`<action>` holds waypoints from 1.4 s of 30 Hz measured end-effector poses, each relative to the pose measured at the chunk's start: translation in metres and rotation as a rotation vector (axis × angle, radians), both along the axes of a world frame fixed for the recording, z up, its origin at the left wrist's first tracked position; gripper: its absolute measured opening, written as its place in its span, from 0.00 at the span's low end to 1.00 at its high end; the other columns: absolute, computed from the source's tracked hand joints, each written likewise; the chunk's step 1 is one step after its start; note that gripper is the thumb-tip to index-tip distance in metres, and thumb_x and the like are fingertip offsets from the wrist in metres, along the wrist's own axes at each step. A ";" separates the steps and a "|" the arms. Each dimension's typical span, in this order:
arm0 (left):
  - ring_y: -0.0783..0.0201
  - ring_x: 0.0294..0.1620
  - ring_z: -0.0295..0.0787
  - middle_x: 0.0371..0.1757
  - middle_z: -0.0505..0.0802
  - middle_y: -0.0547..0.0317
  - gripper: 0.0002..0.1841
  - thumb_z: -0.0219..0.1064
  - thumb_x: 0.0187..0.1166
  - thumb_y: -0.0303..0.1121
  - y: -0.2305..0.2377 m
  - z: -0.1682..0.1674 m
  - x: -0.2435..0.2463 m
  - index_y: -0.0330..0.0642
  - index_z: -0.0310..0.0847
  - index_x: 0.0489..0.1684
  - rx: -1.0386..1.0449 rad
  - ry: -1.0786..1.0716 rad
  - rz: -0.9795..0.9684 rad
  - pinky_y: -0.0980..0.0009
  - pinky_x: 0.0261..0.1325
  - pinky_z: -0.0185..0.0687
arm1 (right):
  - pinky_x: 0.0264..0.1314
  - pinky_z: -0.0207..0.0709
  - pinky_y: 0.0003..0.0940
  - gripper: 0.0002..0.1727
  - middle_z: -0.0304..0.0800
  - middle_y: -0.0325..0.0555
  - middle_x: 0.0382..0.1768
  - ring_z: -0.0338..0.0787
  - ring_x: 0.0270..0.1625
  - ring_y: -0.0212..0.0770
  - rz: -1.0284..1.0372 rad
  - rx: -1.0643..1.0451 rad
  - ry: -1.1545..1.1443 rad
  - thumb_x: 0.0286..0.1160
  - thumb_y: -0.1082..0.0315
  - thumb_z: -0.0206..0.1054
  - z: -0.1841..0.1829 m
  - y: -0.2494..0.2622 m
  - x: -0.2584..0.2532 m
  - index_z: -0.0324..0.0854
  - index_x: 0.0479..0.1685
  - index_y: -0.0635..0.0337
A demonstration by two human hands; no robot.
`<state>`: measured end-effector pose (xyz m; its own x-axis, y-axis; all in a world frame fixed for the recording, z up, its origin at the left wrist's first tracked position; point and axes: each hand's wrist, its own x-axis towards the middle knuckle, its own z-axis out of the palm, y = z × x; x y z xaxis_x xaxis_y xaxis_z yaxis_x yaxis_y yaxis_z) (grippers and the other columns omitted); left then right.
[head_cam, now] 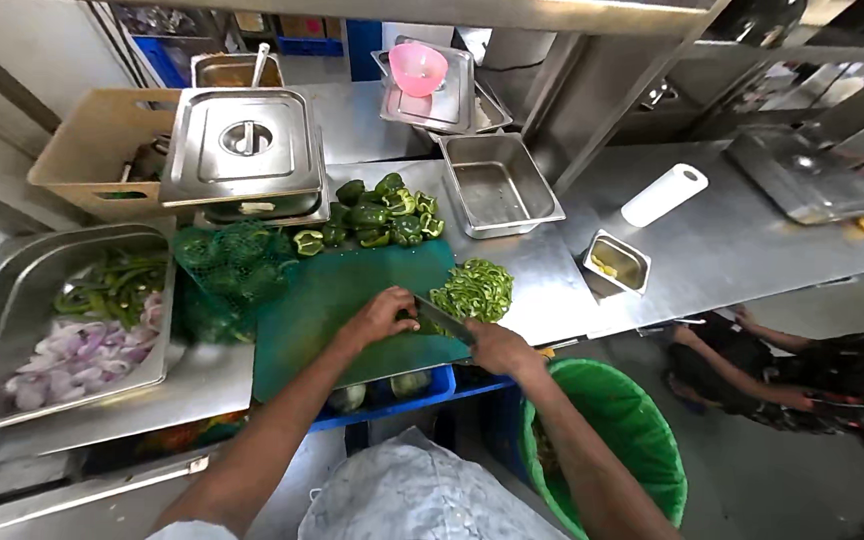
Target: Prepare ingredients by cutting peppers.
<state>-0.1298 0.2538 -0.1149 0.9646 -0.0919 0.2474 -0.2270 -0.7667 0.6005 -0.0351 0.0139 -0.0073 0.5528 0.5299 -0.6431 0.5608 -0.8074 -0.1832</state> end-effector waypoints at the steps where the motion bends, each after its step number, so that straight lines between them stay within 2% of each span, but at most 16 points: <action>1: 0.60 0.61 0.88 0.49 0.94 0.59 0.10 0.81 0.71 0.41 -0.002 0.000 -0.001 0.44 0.93 0.35 -0.002 0.005 0.008 0.61 0.73 0.82 | 0.51 0.85 0.68 0.27 0.91 0.61 0.52 0.92 0.53 0.64 -0.015 0.005 0.026 0.80 0.63 0.67 -0.017 0.005 -0.006 0.69 0.79 0.47; 3: 0.60 0.59 0.89 0.48 0.94 0.58 0.10 0.82 0.70 0.40 -0.004 0.003 -0.002 0.44 0.92 0.34 -0.007 -0.003 0.013 0.61 0.71 0.83 | 0.52 0.84 0.67 0.27 0.90 0.63 0.53 0.92 0.53 0.65 -0.023 0.026 0.066 0.86 0.62 0.63 -0.035 0.014 -0.008 0.64 0.82 0.48; 8: 0.61 0.60 0.88 0.48 0.94 0.60 0.11 0.80 0.72 0.42 -0.005 0.001 -0.007 0.44 0.92 0.36 -0.034 -0.019 0.050 0.62 0.72 0.82 | 0.54 0.83 0.68 0.23 0.91 0.56 0.53 0.92 0.56 0.61 0.033 0.007 -0.009 0.81 0.60 0.67 0.009 -0.001 0.003 0.75 0.75 0.45; 11: 0.61 0.63 0.87 0.49 0.94 0.60 0.10 0.80 0.72 0.41 -0.010 -0.003 -0.011 0.45 0.92 0.34 -0.036 -0.050 0.064 0.62 0.74 0.81 | 0.56 0.84 0.66 0.28 0.89 0.63 0.56 0.92 0.57 0.65 -0.042 0.031 0.052 0.86 0.61 0.63 -0.041 0.008 -0.015 0.64 0.83 0.51; 13: 0.61 0.65 0.86 0.49 0.94 0.61 0.10 0.80 0.72 0.42 -0.009 0.001 -0.010 0.46 0.93 0.33 -0.002 -0.051 0.078 0.62 0.76 0.79 | 0.59 0.83 0.67 0.27 0.89 0.63 0.56 0.91 0.59 0.65 -0.033 0.040 0.052 0.87 0.61 0.61 -0.050 0.015 -0.012 0.63 0.83 0.50; 17: 0.59 0.59 0.89 0.48 0.95 0.57 0.10 0.79 0.74 0.40 -0.009 0.007 -0.007 0.43 0.94 0.34 0.009 0.006 0.040 0.60 0.71 0.83 | 0.58 0.82 0.68 0.28 0.90 0.62 0.57 0.91 0.60 0.66 0.019 -0.023 -0.004 0.86 0.61 0.61 -0.011 0.007 -0.007 0.65 0.85 0.44; 20: 0.59 0.56 0.90 0.46 0.94 0.56 0.10 0.79 0.73 0.39 -0.008 0.005 -0.009 0.42 0.93 0.33 -0.002 0.000 0.036 0.60 0.68 0.85 | 0.56 0.83 0.67 0.27 0.91 0.59 0.55 0.91 0.57 0.64 0.029 -0.041 -0.055 0.82 0.61 0.66 0.018 0.000 -0.009 0.71 0.80 0.43; 22: 0.60 0.57 0.90 0.47 0.95 0.57 0.10 0.79 0.74 0.40 -0.008 0.006 -0.010 0.43 0.93 0.33 -0.012 0.002 0.038 0.62 0.69 0.84 | 0.55 0.83 0.68 0.28 0.90 0.61 0.54 0.91 0.56 0.65 -0.005 -0.011 -0.027 0.78 0.63 0.68 -0.012 0.009 -0.016 0.70 0.78 0.48; 24: 0.62 0.58 0.90 0.47 0.95 0.59 0.10 0.79 0.74 0.40 -0.008 0.005 -0.007 0.44 0.94 0.33 -0.012 0.005 0.029 0.62 0.72 0.83 | 0.56 0.83 0.69 0.28 0.89 0.63 0.56 0.91 0.57 0.66 -0.012 0.033 0.020 0.83 0.62 0.65 -0.042 0.018 -0.014 0.65 0.81 0.49; 27: 0.62 0.59 0.90 0.49 0.95 0.59 0.11 0.78 0.75 0.42 -0.005 0.004 -0.009 0.44 0.94 0.35 0.002 0.037 0.048 0.62 0.71 0.83 | 0.57 0.82 0.71 0.27 0.90 0.60 0.59 0.90 0.60 0.66 0.034 0.023 -0.006 0.82 0.63 0.65 -0.014 0.013 -0.006 0.72 0.81 0.44; 29: 0.61 0.58 0.90 0.47 0.94 0.58 0.11 0.79 0.74 0.41 -0.006 0.003 -0.012 0.43 0.93 0.33 -0.009 0.022 0.062 0.61 0.70 0.84 | 0.55 0.83 0.68 0.24 0.91 0.57 0.54 0.91 0.57 0.63 0.057 -0.012 -0.045 0.80 0.62 0.67 0.010 0.003 -0.007 0.74 0.76 0.44; 33: 0.60 0.58 0.90 0.46 0.95 0.58 0.10 0.79 0.74 0.40 -0.011 0.002 -0.015 0.43 0.93 0.32 -0.019 0.003 0.074 0.61 0.71 0.83 | 0.56 0.84 0.68 0.27 0.90 0.62 0.55 0.92 0.57 0.65 0.017 0.013 0.003 0.83 0.62 0.65 -0.039 0.018 -0.018 0.66 0.80 0.48; 35: 0.61 0.57 0.90 0.46 0.95 0.59 0.10 0.78 0.74 0.40 -0.007 0.003 -0.012 0.44 0.93 0.30 -0.011 0.001 0.065 0.61 0.70 0.83 | 0.56 0.83 0.68 0.26 0.90 0.61 0.56 0.92 0.57 0.65 0.053 0.007 0.004 0.85 0.61 0.63 -0.033 0.023 -0.008 0.67 0.81 0.46; 38: 0.61 0.57 0.90 0.45 0.95 0.59 0.10 0.79 0.74 0.39 -0.007 0.000 -0.014 0.43 0.93 0.30 -0.025 -0.006 0.079 0.62 0.71 0.83 | 0.54 0.83 0.67 0.23 0.91 0.57 0.53 0.92 0.56 0.62 0.081 -0.013 -0.009 0.82 0.61 0.65 0.008 0.008 -0.001 0.74 0.76 0.43; 40: 0.61 0.57 0.90 0.46 0.95 0.59 0.09 0.78 0.74 0.39 -0.007 -0.002 -0.015 0.43 0.93 0.31 -0.023 -0.006 0.100 0.62 0.70 0.84 | 0.54 0.83 0.68 0.26 0.91 0.59 0.55 0.91 0.57 0.64 0.053 -0.015 -0.002 0.80 0.62 0.65 -0.005 0.011 -0.007 0.72 0.79 0.45; 42: 0.62 0.56 0.90 0.46 0.95 0.59 0.09 0.79 0.74 0.39 -0.009 -0.002 -0.015 0.44 0.94 0.32 -0.025 -0.010 0.100 0.62 0.69 0.85 | 0.57 0.83 0.69 0.27 0.89 0.63 0.57 0.91 0.58 0.66 0.028 0.001 0.061 0.86 0.60 0.63 -0.037 0.021 -0.013 0.65 0.82 0.48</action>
